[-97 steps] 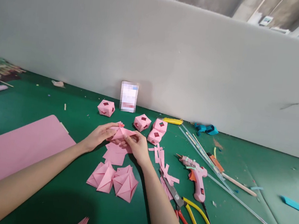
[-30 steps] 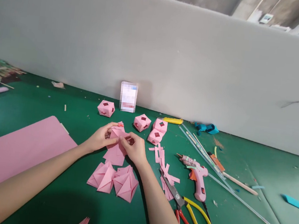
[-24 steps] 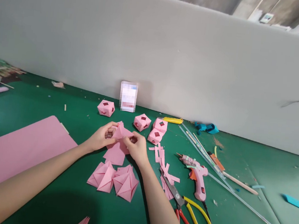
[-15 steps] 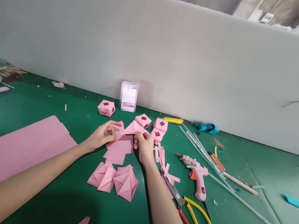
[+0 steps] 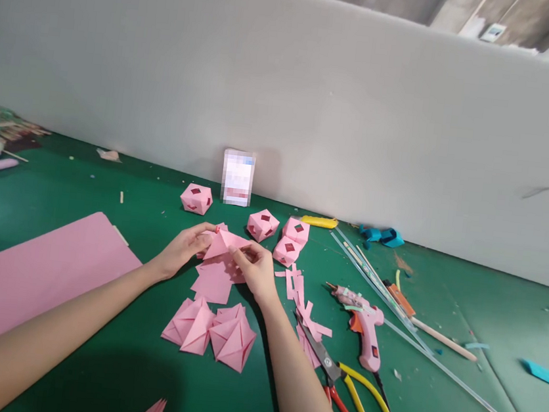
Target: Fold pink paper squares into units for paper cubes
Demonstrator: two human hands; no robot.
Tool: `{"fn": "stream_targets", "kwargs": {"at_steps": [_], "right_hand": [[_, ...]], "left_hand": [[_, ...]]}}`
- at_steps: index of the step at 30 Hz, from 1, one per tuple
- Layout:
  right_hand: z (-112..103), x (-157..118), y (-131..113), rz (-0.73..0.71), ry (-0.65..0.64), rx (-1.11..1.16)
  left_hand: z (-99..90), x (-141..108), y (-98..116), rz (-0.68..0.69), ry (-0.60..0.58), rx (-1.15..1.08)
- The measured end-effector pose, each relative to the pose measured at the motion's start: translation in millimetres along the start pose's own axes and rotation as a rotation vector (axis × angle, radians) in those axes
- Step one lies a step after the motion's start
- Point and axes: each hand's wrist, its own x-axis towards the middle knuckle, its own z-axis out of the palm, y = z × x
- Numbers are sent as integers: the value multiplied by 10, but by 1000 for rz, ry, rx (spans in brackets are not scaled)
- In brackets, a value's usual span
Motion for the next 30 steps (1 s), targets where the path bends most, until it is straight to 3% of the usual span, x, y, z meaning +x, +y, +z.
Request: {"fn": "stream_targets", "kwargs": {"at_steps": [4, 13, 30], "right_hand": [[14, -8, -33, -28, -18, 0], [2, 17, 18, -83, -81, 48], [-15, 29, 8, -39, -9, 64]], "left_hand": [[11, -3, 14, -29, 19, -18], [22, -2, 37, -45, -54, -28], [7, 29, -10, 20, -16, 30]]}}
